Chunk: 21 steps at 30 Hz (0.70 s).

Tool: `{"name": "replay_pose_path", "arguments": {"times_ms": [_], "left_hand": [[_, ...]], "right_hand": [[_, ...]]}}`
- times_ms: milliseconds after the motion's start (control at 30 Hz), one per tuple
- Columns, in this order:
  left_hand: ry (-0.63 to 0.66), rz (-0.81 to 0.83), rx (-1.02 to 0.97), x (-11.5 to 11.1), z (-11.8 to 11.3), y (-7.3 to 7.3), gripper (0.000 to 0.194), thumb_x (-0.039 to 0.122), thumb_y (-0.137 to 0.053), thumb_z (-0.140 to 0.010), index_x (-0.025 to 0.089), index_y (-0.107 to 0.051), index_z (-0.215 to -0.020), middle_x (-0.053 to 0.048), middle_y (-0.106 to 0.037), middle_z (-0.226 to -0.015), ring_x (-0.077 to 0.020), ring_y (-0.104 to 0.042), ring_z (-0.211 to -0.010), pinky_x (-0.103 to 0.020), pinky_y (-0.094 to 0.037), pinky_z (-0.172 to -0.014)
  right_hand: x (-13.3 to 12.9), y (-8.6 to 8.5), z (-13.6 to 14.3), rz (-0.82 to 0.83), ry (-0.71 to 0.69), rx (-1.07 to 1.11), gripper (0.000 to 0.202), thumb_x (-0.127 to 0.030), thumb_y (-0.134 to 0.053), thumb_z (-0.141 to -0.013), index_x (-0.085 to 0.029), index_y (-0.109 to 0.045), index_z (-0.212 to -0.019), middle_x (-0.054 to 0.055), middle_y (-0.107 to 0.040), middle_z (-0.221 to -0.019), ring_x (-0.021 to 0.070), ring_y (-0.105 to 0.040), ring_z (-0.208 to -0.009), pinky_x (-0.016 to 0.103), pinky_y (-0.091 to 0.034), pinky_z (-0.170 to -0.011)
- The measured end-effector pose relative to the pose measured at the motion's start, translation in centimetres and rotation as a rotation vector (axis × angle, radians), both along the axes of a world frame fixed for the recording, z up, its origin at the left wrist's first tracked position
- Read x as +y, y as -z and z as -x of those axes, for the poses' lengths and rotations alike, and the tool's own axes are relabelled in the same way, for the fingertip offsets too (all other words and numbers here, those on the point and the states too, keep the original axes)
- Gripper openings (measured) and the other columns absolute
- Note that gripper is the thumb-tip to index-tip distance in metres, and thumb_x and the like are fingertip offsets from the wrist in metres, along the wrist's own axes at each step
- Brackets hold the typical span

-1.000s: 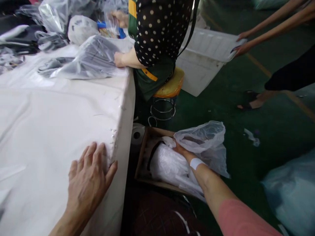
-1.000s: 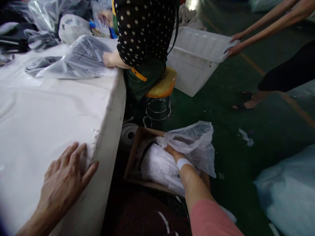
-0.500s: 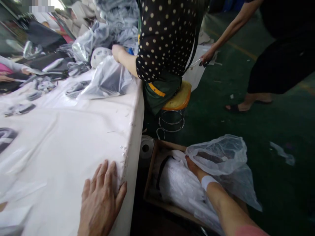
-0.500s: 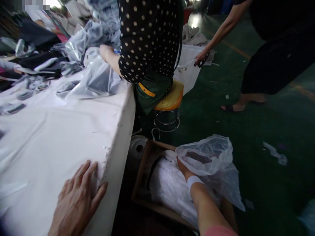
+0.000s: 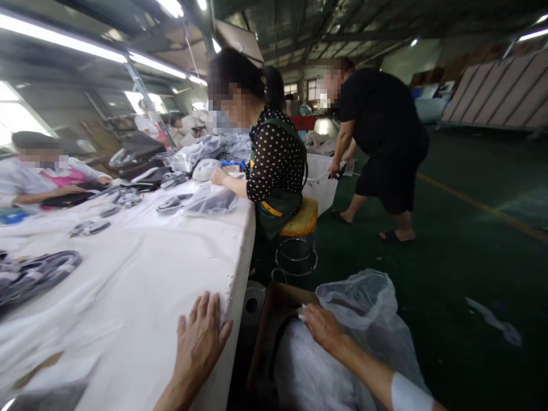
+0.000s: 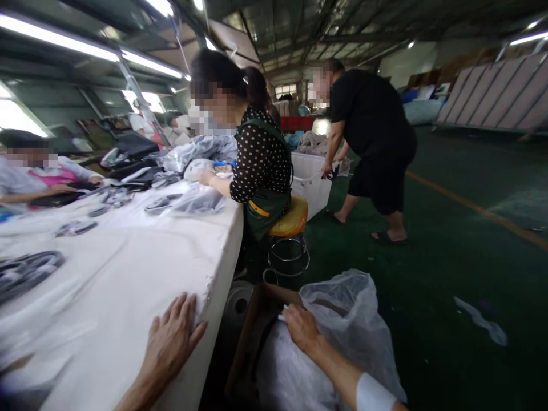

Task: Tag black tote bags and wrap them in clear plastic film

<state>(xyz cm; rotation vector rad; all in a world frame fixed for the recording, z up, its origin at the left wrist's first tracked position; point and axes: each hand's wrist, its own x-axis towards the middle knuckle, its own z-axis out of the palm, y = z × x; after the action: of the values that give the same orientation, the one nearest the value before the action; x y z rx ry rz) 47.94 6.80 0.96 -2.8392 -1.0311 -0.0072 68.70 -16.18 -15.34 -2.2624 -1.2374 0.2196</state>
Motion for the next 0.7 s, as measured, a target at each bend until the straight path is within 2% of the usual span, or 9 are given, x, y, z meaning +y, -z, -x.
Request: {"name": "replay_pose_path", "arguments": {"times_ms": [133, 200, 300, 367, 433, 467, 533, 633, 700], "left_hand": [[-0.037, 0.212, 0.045, -0.4, -0.1, -2.3, 0.067, 0.047, -0.044, -0.087, 0.012, -0.034, -0.144, -0.021, -0.027, -0.154, -0.0359, -0.021, -0.143, -0.063, -0.024, -0.108], [-0.002, 0.381, 0.003, -1.6, 0.2, -4.2, 0.074, 0.05, -0.05, -0.083, 0.014, -0.033, -0.144, -0.02, -0.029, -0.153, -0.0359, -0.023, -0.142, -0.06, -0.026, -0.108], [0.199, 0.631, -0.189, -5.3, 1.5, -6.7, 0.081, 0.049, -0.06, -0.076, 0.015, -0.035, -0.144, -0.017, -0.036, -0.15, -0.033, -0.03, -0.14, -0.049, -0.026, -0.113], [0.317, 0.835, -0.306, -8.8, 3.0, -7.7, 0.085, 0.048, -0.065, -0.072, 0.017, -0.034, -0.145, -0.016, -0.042, -0.147, -0.0314, -0.039, -0.134, -0.042, -0.031, -0.11], [0.357, 1.019, -0.39, -12.1, 4.7, -8.2, 0.084, 0.046, -0.069, -0.07, 0.02, -0.036, -0.143, -0.012, -0.055, -0.134, -0.03, -0.054, -0.118, -0.038, -0.043, -0.097], [0.335, 1.051, -0.434, -13.5, 5.7, -8.3, 0.081, 0.044, -0.07, -0.069, 0.021, -0.039, -0.14, -0.011, -0.061, -0.125, -0.0292, -0.059, -0.109, -0.036, -0.046, -0.089], [0.208, 0.978, -0.526, -15.5, 7.6, -8.2, 0.073, 0.04, -0.071, -0.068, 0.02, -0.045, -0.133, -0.009, -0.066, -0.108, -0.0288, -0.062, -0.095, -0.036, -0.046, -0.08], [-0.014, 0.825, -0.669, -16.3, 10.8, -7.9, 0.061, 0.035, -0.072, -0.067, 0.018, -0.053, -0.122, -0.009, -0.066, -0.101, -0.0296, -0.06, -0.093, -0.037, -0.043, -0.08], [-0.059, 0.924, -0.82, -16.3, 13.1, -7.7, 0.056, 0.035, -0.073, -0.067, 0.02, -0.055, -0.118, -0.007, -0.066, -0.1, -0.027, -0.06, -0.093, -0.034, -0.043, -0.08]], "right_hand": [[-0.8, -8.9, 1.7, -0.024, 0.015, -0.111, 0.02, -0.024, -0.051, -0.085, -0.024, -0.068, -0.096, 0.009, -0.068, -0.098, 0.0228, -0.063, -0.087, 0.032, -0.047, -0.076], [-1.3, -13.9, 2.7, -0.069, 0.048, -0.102, 0.019, -0.032, -0.053, -0.085, -0.019, -0.067, -0.084, 0.007, -0.067, -0.087, 0.0216, -0.061, -0.081, 0.031, -0.045, -0.073], [-2.1, -20.0, 4.7, -0.204, 0.024, 0.126, 0.032, -0.045, -0.055, -0.084, -0.016, -0.06, -0.07, 0.004, -0.061, -0.07, 0.0173, -0.056, -0.067, 0.027, -0.041, -0.061], [-2.2, -22.8, 6.2, -0.297, -0.045, 0.369, 0.039, -0.053, -0.054, -0.083, -0.016, -0.059, -0.073, 0.001, -0.058, -0.066, 0.0142, -0.051, -0.059, 0.024, -0.037, -0.052], [-1.8, -24.7, 7.9, -0.362, -0.099, 0.527, 0.042, -0.057, -0.057, -0.081, -0.015, -0.059, -0.075, 0.0, -0.057, -0.064, 0.0121, -0.048, -0.055, 0.023, -0.034, -0.049], [-1.4, -25.3, 8.9, -0.383, -0.118, 0.555, 0.042, -0.057, -0.059, -0.08, -0.015, -0.059, -0.075, 0.0, -0.056, -0.063, 0.0114, -0.046, -0.055, 0.023, -0.033, -0.048], [-0.4, -26.0, 10.9, -0.413, -0.156, 0.574, 0.041, -0.055, -0.064, -0.077, -0.014, -0.059, -0.073, -0.001, -0.055, -0.062, 0.0106, -0.045, -0.054, 0.022, -0.033, -0.047], [1.6, -25.9, 13.9, -0.415, -0.234, 0.706, 0.042, -0.056, -0.067, -0.075, -0.016, -0.059, -0.074, -0.003, -0.052, -0.058, 0.0094, -0.043, -0.048, 0.022, -0.031, -0.043], [2.7, -25.5, 15.8, -0.416, -0.296, 0.88, 0.044, -0.059, -0.066, -0.076, -0.016, -0.06, -0.076, -0.004, -0.051, -0.056, 0.009, -0.041, -0.045, 0.022, -0.031, -0.04]]}}
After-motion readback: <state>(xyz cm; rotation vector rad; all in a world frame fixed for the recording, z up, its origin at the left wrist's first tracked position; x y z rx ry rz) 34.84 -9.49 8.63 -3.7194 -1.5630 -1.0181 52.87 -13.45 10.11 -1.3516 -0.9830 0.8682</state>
